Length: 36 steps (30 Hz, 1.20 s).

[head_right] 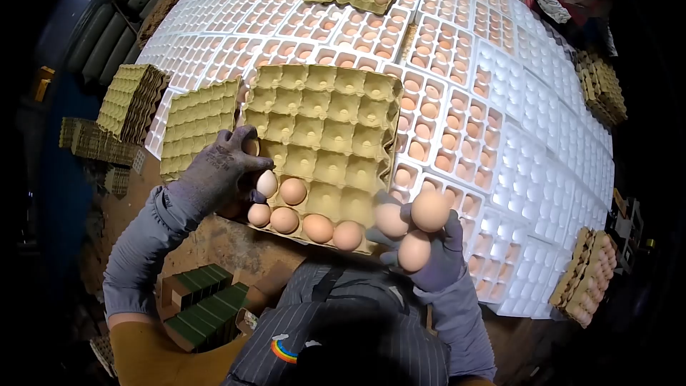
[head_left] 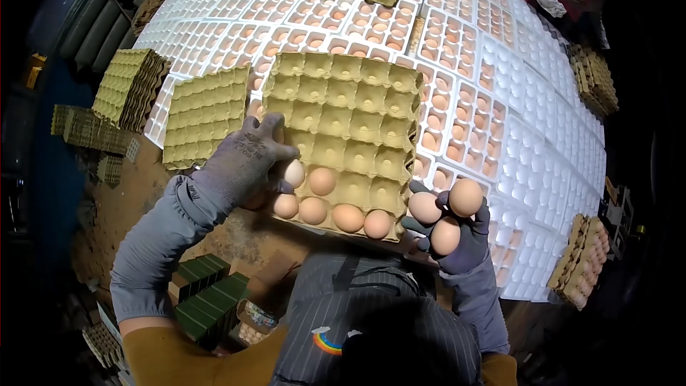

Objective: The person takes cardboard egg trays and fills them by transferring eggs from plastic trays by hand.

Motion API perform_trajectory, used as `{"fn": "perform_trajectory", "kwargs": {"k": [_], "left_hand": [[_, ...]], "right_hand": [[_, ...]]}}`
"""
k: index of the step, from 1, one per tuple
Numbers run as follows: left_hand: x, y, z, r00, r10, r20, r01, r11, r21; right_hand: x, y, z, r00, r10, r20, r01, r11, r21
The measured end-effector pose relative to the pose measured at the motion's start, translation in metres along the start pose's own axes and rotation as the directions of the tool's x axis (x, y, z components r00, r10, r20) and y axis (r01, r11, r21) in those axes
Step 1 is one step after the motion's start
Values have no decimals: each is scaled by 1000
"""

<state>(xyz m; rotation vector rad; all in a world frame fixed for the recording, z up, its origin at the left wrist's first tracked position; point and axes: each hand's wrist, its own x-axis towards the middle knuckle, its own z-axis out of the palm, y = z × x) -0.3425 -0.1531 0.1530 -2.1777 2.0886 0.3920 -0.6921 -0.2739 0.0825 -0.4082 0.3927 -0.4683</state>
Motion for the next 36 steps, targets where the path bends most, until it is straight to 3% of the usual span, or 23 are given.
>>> {"fn": "perform_trajectory", "kwargs": {"k": [1, 3, 4, 6, 7, 9, 13, 14, 15, 17, 18, 20, 21, 22, 24, 26, 27, 28, 32, 33, 34, 35, 36], "left_hand": [[0, 1, -1, 1000, 0, 2, 0, 1000, 3], [-3, 6, -5, 997, -74, -39, 70, 994, -82], [-6, 2, -2, 984, -163, -78, 119, 911, -396], [-14, -14, 3, 970, -241, -42, 94, 526, -845], [-21, 7, -4, 966, -230, 120, 172, 220, -960], [-15, 31, 11, 963, -146, 225, 197, -183, -963], [-2, 102, 3, 964, -80, 254, 240, -148, -959], [6, 115, 2, 993, 22, 116, 114, 83, -990], [11, 135, 14, 988, 76, 135, 130, 67, -989], [31, 187, 14, 981, 179, -73, -162, 551, -819], [40, 222, 20, 982, 119, -149, -191, 623, -758], [68, 278, 48, 989, 27, -145, -121, 714, -690], [86, 300, 73, 981, 10, -192, -128, 777, -616], [104, 319, 88, 969, 50, -242, -173, 835, -523], [136, 354, 121, 978, 78, -195, -162, 873, -460], [162, 391, 131, 988, 86, -127, -133, 895, -426], [172, 407, 132, 992, 82, -95, -114, 906, -407], [184, 419, 138, 975, 105, -197, -174, 911, -374], [208, 465, 169, 977, 199, -73, -211, 950, -229], [209, 469, 165, 980, 185, -66, -196, 955, -224], [210, 472, 159, 988, 130, -86, -148, 954, -260], [212, 474, 154, 991, 76, -106, -105, 949, -296], [212, 472, 152, 979, -5, -203, -71, 929, -363]], "right_hand": [[-4, 1, 8, 995, -88, -41, 74, 964, -255], [-9, 2, 13, 978, -189, -87, 145, 920, -364], [-11, 3, 11, 967, -219, -131, 170, 935, -310], [-17, 5, 8, 944, -264, -199, 213, 946, -244], [-21, 3, 8, 939, -246, -241, 182, 948, -260], [-28, -1, 6, 923, -209, -323, 116, 952, -283], [-62, -15, -32, 930, -235, -281, 159, 950, -269], [-76, -25, -45, 929, -245, -277, 177, 953, -248], [-94, -40, -69, 920, -267, -288, 191, 945, -266], [-128, -71, -107, 879, -333, -340, 221, 919, -327], [-147, -88, -123, 822, -405, -401, 213, 871, -442], [-182, -115, -156, 701, -537, -469, 75, 710, -701], [-197, -125, -176, 663, -600, -448, -38, 570, -821], [-209, -132, -197, 652, -667, -361, -173, 332, -927], [-221, -137, -229, 668, -717, -200, -351, -67, -934], [-213, -136, -229, 686, -713, -145, -467, -279, -839], [-207, -133, -234, 695, -701, -161, -499, -309, -810], [-200, -133, -238, 712, -691, -127, -501, -372, -781], [-169, -151, -266, 738, -675, 14, -491, -550, -675], [-160, -157, -270, 731, -680, 50, -509, -593, -624], [-154, -164, -267, 775, -608, -175, -584, -582, -566], [-149, -168, -272, 779, -603, -168, -575, -582, -575], [-145, -170, -278, 821, -565, -78, -453, -564, -690]]}}
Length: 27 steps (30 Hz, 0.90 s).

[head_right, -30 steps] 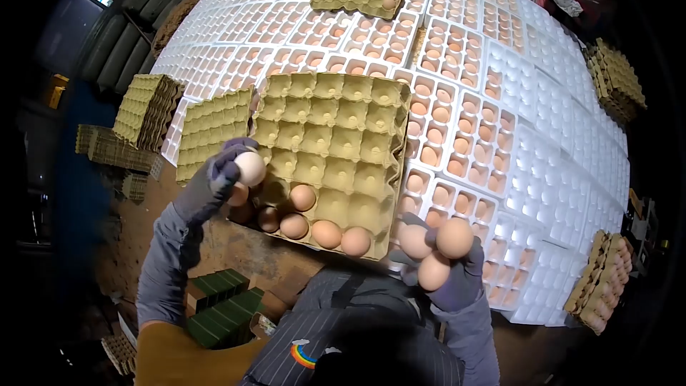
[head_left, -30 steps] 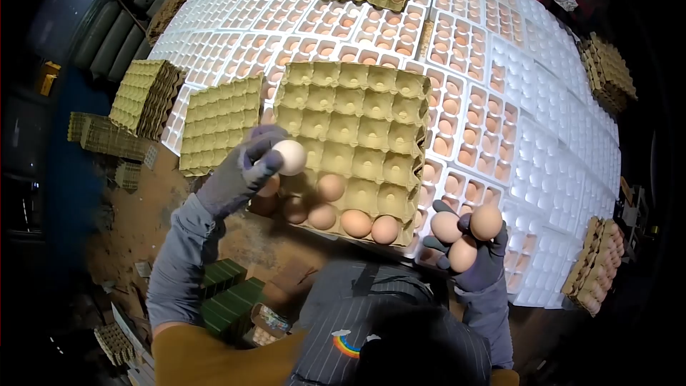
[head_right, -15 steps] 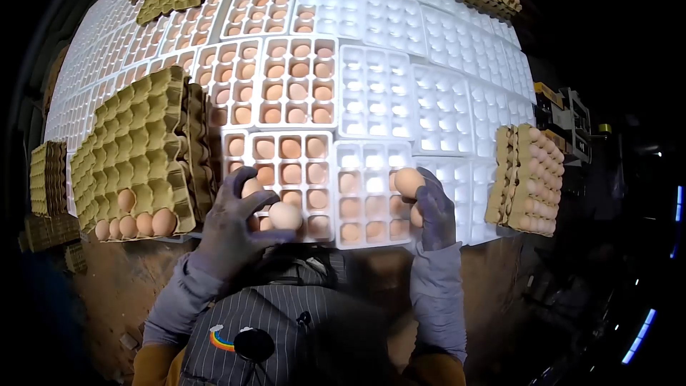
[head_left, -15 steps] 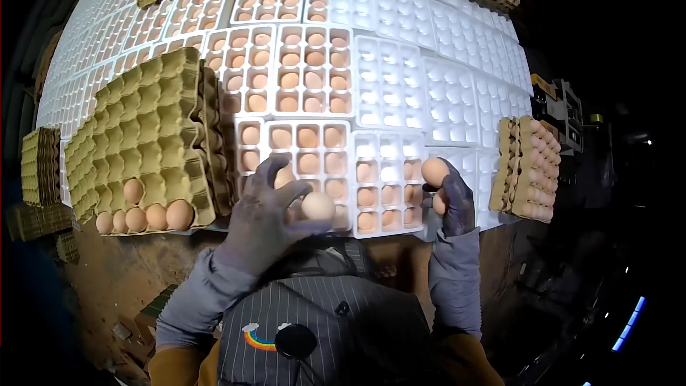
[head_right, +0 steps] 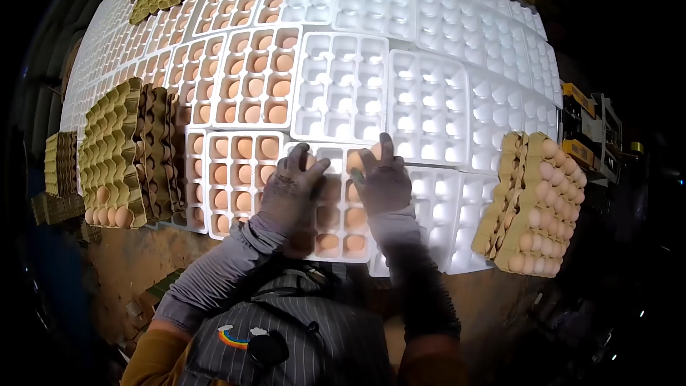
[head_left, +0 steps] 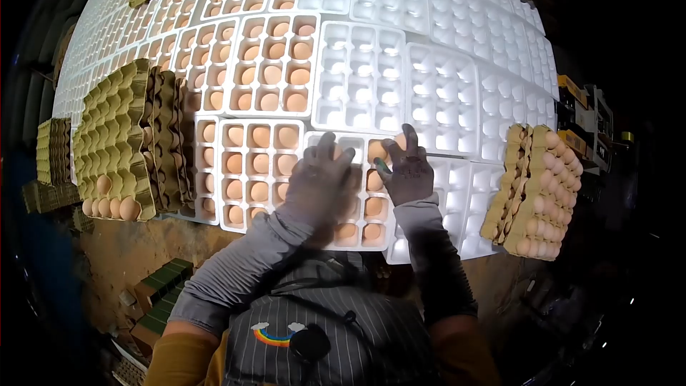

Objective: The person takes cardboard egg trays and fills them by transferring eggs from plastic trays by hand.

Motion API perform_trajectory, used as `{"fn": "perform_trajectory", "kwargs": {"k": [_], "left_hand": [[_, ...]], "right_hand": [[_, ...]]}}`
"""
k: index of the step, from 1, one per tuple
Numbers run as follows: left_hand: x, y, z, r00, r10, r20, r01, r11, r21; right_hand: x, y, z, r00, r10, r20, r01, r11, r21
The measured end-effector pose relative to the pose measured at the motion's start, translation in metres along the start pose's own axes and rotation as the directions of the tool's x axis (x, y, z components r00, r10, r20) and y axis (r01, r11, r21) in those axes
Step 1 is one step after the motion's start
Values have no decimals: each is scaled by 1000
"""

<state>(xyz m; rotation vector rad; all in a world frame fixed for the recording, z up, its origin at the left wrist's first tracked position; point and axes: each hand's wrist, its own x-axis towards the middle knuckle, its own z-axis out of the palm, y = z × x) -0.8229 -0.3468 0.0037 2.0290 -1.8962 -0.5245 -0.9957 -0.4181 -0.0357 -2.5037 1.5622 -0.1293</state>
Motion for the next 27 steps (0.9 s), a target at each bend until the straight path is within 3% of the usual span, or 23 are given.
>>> {"fn": "perform_trajectory", "kwargs": {"k": [1, 2, 3, 5, 6, 7, 9, 10, 11, 13, 15, 16, 17, 18, 20, 22, 23, 25, 27], "left_hand": [[8, -13, 2, 1000, -3, -16, 2, 998, -68], [11, -21, 3, 993, -73, 92, 82, 991, -104], [16, -22, -4, 970, -138, 199, 167, 977, -133], [22, -37, 1, 967, -143, 209, 162, 983, -80], [28, -41, -1, 964, -131, 230, 141, 989, -32], [34, -43, -2, 965, -142, 222, 151, 988, -25], [49, -44, -3, 993, -72, -95, 57, 987, -152], [62, -44, 3, 973, -40, -226, -9, 978, -208], [74, -41, 8, 959, -54, -277, -22, 965, -263], [98, -50, 33, 940, 66, -335, -131, 976, -175], [109, -62, 59, 942, 152, -299, -157, 988, 5], [107, -60, 56, 943, 171, -287, -189, 981, -36], [96, -60, 52, 944, 183, -275, -210, 975, -69], [80, -54, 34, 941, 187, -282, -231, 964, -132], [35, -43, -12, 937, 191, -294, -265, 935, -237], [-10, -54, -35, 912, 245, -330, -340, 900, -273], [-35, -67, -48, 884, 300, -358, -404, 876, -264], [-96, -90, -97, 909, 261, -326, -346, 908, -237], [-150, -129, -147, 865, 251, -435, -293, 956, -31]], "right_hand": [[5, 1, 4, 994, -101, -39, 105, 986, 133], [9, -5, 11, 983, -158, -95, 179, 943, 281], [11, -15, 17, 980, -191, -57, 199, 927, 318], [17, -22, 37, 951, -296, -90, 309, 908, 284], [23, -20, 28, 967, -255, 7, 228, 875, 428], [29, -18, 24, 964, -267, 4, 239, 869, 433], [44, -14, 21, 961, -58, -271, 217, 766, 605], [53, -10, 16, 934, -54, -353, 264, 769, 581], [64, -4, 28, 893, -59, -447, 327, 767, 552], [78, 7, 49, 904, -54, -425, 304, 780, 547], [78, 14, 63, 934, -73, -350, 266, 795, 546], [79, 17, 68, 915, -115, -387, 329, 768, 550], [81, 22, 71, 869, -182, -459, 409, 787, 462], [75, 17, 70, 942, -30, -335, 272, 652, 708], [64, 5, 53, 950, -13, -312, 251, 626, 738], [51, -44, 2, 983, 30, -180, 122, 629, 768], [47, -67, -7, 953, -61, -298, 267, 639, 721], [37, -130, -35, 924, -193, -330, 378, 585, 718], [30, -197, -54, 823, -420, -383, 563, 514, 648]]}}
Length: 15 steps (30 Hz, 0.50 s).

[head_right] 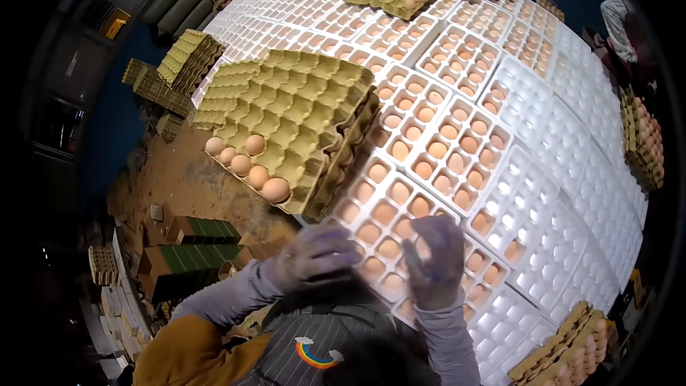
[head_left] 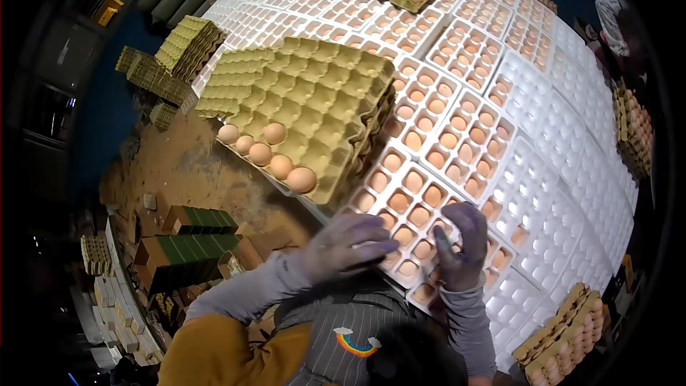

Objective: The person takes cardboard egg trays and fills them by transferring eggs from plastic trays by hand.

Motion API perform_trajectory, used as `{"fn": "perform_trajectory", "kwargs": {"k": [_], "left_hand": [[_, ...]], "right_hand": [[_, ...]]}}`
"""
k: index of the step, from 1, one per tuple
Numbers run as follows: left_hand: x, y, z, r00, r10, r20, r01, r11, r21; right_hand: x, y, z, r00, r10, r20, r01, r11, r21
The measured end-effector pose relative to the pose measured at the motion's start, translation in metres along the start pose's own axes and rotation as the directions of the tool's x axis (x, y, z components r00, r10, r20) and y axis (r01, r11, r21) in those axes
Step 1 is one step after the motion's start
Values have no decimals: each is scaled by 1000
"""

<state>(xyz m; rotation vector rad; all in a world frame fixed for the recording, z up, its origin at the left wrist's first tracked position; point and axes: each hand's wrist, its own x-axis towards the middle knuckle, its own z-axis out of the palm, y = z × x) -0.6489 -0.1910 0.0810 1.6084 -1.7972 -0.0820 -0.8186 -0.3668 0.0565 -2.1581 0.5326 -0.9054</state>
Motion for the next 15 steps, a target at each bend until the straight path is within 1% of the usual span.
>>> {"fn": "perform_trajectory", "kwargs": {"k": [1, 2, 3, 4, 5, 6, 8, 9, 10, 11, 12, 13, 14, 15], "left_hand": [[-19, -18, -33, 997, -49, -62, 57, 989, 139], [-37, -38, -66, 988, -89, -129, 121, 956, 267], [-56, -55, -100, 958, -199, -208, 267, 885, 382], [-67, -73, -130, 903, -336, -268, 423, 803, 419], [-81, -100, -158, 897, -360, -256, 441, 770, 462], [-89, -122, -183, 886, -420, -198, 459, 727, 511], [-93, -160, -218, 897, -442, 17, 337, 708, 621], [-92, -173, -228, 899, -438, 19, 338, 720, 607], [-90, -183, -235, 904, -404, 139, 255, 770, 585], [-91, -193, -241, 897, -361, 257, 173, 818, 548], [-93, -203, -245, 900, -352, 259, 174, 832, 527], [-96, -212, -246, 904, -306, 299, 154, 885, 440], [-97, -216, -246, 908, -257, 332, 134, 926, 352], [-96, -213, -247, 931, -253, 265, 175, 942, 285]], "right_hand": [[15, -20, 20, 989, -117, 91, 116, 993, 14], [29, -39, 41, 957, -229, 180, 226, 973, 35], [36, -52, 66, 929, -297, 222, 302, 953, 11], [45, -66, 87, 923, -289, 254, 295, 955, 15], [54, -81, 109, 916, -281, 286, 288, 957, 18], [66, -93, 126, 902, -306, 305, 324, 946, -11], [67, -102, 157, 887, -255, 385, 350, 915, -201], [71, -104, 159, 890, -230, 395, 305, 942, -137], [75, -101, 157, 890, -207, 407, 258, 963, -75], [72, -98, 156, 925, -142, 352, 169, 985, -45], [76, -101, 154, 964, -89, 250, 73, 995, 71], [83, -111, 147, 926, 235, 297, -353, 818, 455], [92, -124, 138, 759, 470, 450, -627, 344, 699], [102, -134, 136, 782, 437, 444, -612, 407, 678]]}}
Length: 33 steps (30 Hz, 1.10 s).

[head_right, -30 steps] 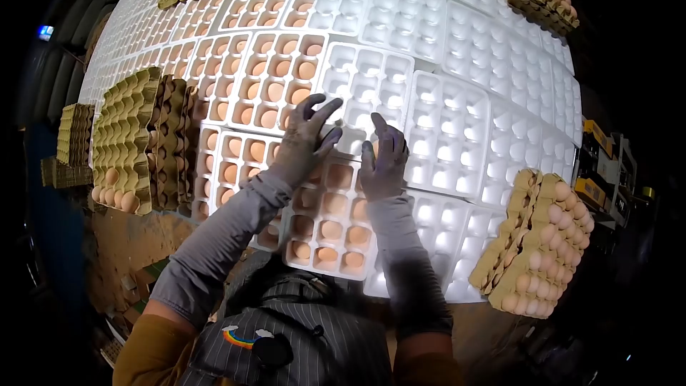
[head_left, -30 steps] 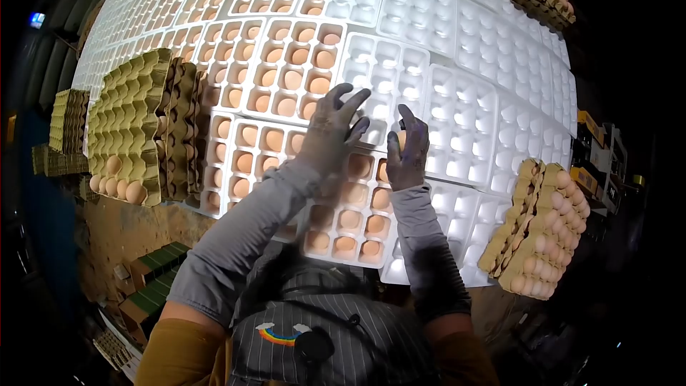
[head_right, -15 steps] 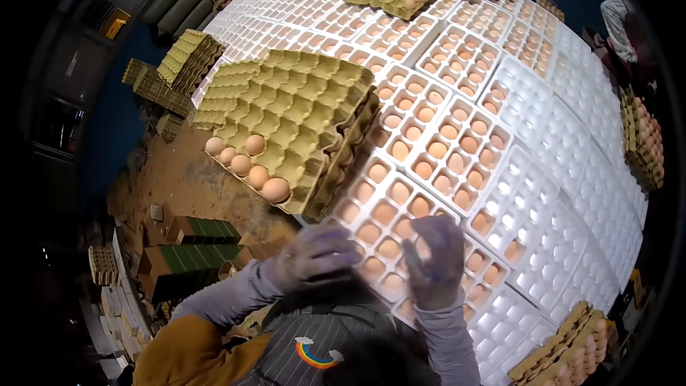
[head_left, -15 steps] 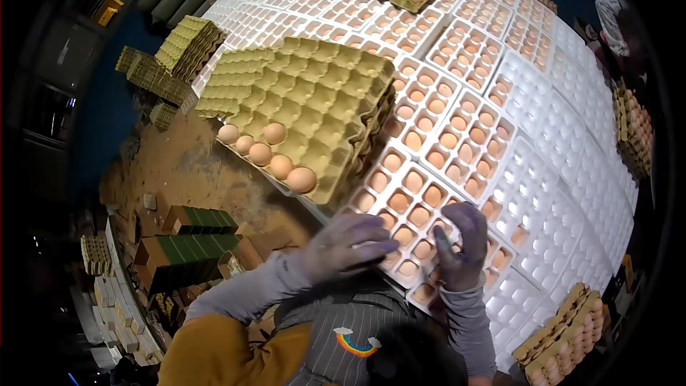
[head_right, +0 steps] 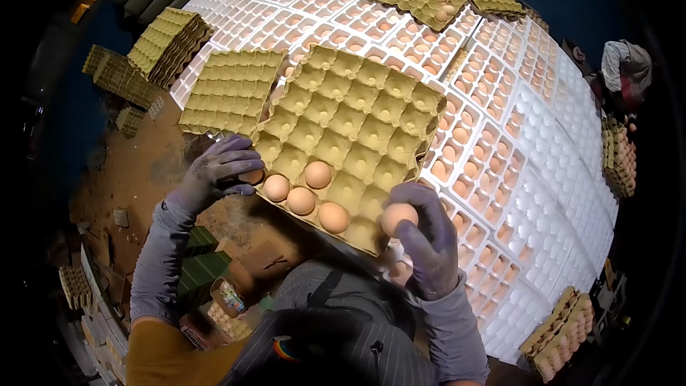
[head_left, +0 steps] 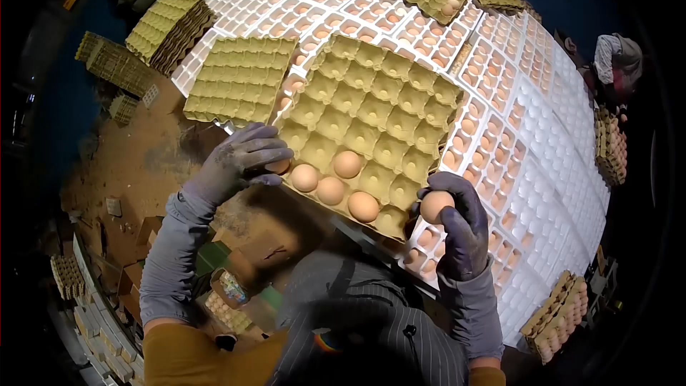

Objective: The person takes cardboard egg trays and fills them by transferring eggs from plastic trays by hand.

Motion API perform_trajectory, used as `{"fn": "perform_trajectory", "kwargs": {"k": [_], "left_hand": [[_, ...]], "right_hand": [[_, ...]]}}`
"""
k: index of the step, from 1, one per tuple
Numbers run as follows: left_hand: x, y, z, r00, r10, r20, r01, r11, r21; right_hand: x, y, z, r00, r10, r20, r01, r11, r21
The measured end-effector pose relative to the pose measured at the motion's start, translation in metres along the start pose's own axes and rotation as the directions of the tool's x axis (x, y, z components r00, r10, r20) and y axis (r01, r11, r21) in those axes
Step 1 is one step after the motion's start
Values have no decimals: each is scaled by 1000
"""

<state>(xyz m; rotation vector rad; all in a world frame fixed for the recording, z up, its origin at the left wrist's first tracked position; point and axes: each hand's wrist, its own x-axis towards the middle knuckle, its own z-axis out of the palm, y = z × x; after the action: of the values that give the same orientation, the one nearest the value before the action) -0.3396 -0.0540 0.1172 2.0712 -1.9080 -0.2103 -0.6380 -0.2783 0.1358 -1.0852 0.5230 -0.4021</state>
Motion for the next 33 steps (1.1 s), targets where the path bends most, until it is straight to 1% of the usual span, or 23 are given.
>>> {"fn": "perform_trajectory", "kwargs": {"k": [1, 2, 4, 5, 7, 8, 9, 10, 11, 12, 13, 16, 17, 20, 21, 23, 24, 25, 27, 28, 29, 30, 33], "left_hand": [[-2, 4, -1, 1000, 13, -5, -13, 1000, -16], [-3, 10, -2, 961, -237, -144, 165, 906, -389], [0, 15, -9, 800, -597, -57, 156, 299, -942], [2, 15, -9, 805, -591, -49, 153, 287, -946], [15, 26, -11, 974, -223, -32, 160, 787, -596], [22, 50, -16, 963, -250, 102, 270, 883, -383], [24, 49, 2, 985, -170, 42, 172, 982, -77], [23, 50, 12, 988, -149, 38, 149, 989, 21], [22, 50, 18, 991, -131, 35, 127, 985, 117], [22, 50, 16, 991, -133, 33, 129, 986, 107], [23, 50, 9, 988, -142, 59, 139, 988, 61], [25, 53, 7, 987, -140, 75, 137, 989, 51], [25, 54, 7, 989, -131, 63, 125, 988, 87], [23, 49, 6, 991, -128, 49, 126, 991, 38], [20, 44, 4, 991, -126, 50, 124, 991, 44], [15, 30, -1, 966, -259, -6, 231, 870, -435], [23, 37, -29, 688, -526, 501, 697, 285, -658], [18, 34, -26, 770, -440, 462, 495, -46, -868], [19, 43, -23, 864, -414, 285, 369, 137, -919], [21, 43, -16, 959, -266, 100, 236, 549, -802], [25, 44, -8, 999, -40, -23, 21, 843, -538], [33, 59, -4, 1000, 4, -19, -9, 957, -291], [46, 80, 19, 990, -76, 116, 44, 967, 251]], "right_hand": [[6, 1, 6, 1000, 0, -16, 0, 1000, -13], [13, 4, 13, 971, -179, 156, 236, 801, -550], [16, 12, 36, 878, -185, 442, 440, -53, -896], [16, 19, 42, 884, -178, 432, 429, -59, -901], [21, 32, 48, 871, -157, 466, 404, -312, -860], [23, 18, 45, 939, 50, 340, 343, -124, -931], [29, 16, 34, 940, 55, 336, 340, -130, -931], [35, 18, 15, 949, 88, 302, 273, 250, -929], [42, 16, 1, 951, 133, 281, 151, 590, -793], [50, 4, -2, 929, 331, 165, -196, 819, -540], [56, -1, 6, 920, 329, 214, -309, 943, -124], [73, -3, 31, 963, 95, 253, -5, 942, -335], [81, 7, 35, 925, -87, 370, 338, 632, -697], [81, 25, 78, 956, -13, 294, 274, -323, -906], [81, 24, 79, 956, -18, 294, 273, -320, -907], [83, 23, 79, 931, -25, 363, 335, -328, -883], [81, 22, 74, 934, -29, 356, 329, -323, -887], [79, 20, 62, 937, -101, 335, 326, -95, -940], [71, 7, 34, 946, -173, 274, 321, 402, -858], [64, 2, 21, 982, -43, 186, 136, 840, -525], [54, 0, 9, 979, 111, 168, -109, 994, -23], [46, 15, -8, 965, 167, 204, -234, 898, 373], [24, 23, -19, 948, 41, 317, -290, 522, 802]]}}
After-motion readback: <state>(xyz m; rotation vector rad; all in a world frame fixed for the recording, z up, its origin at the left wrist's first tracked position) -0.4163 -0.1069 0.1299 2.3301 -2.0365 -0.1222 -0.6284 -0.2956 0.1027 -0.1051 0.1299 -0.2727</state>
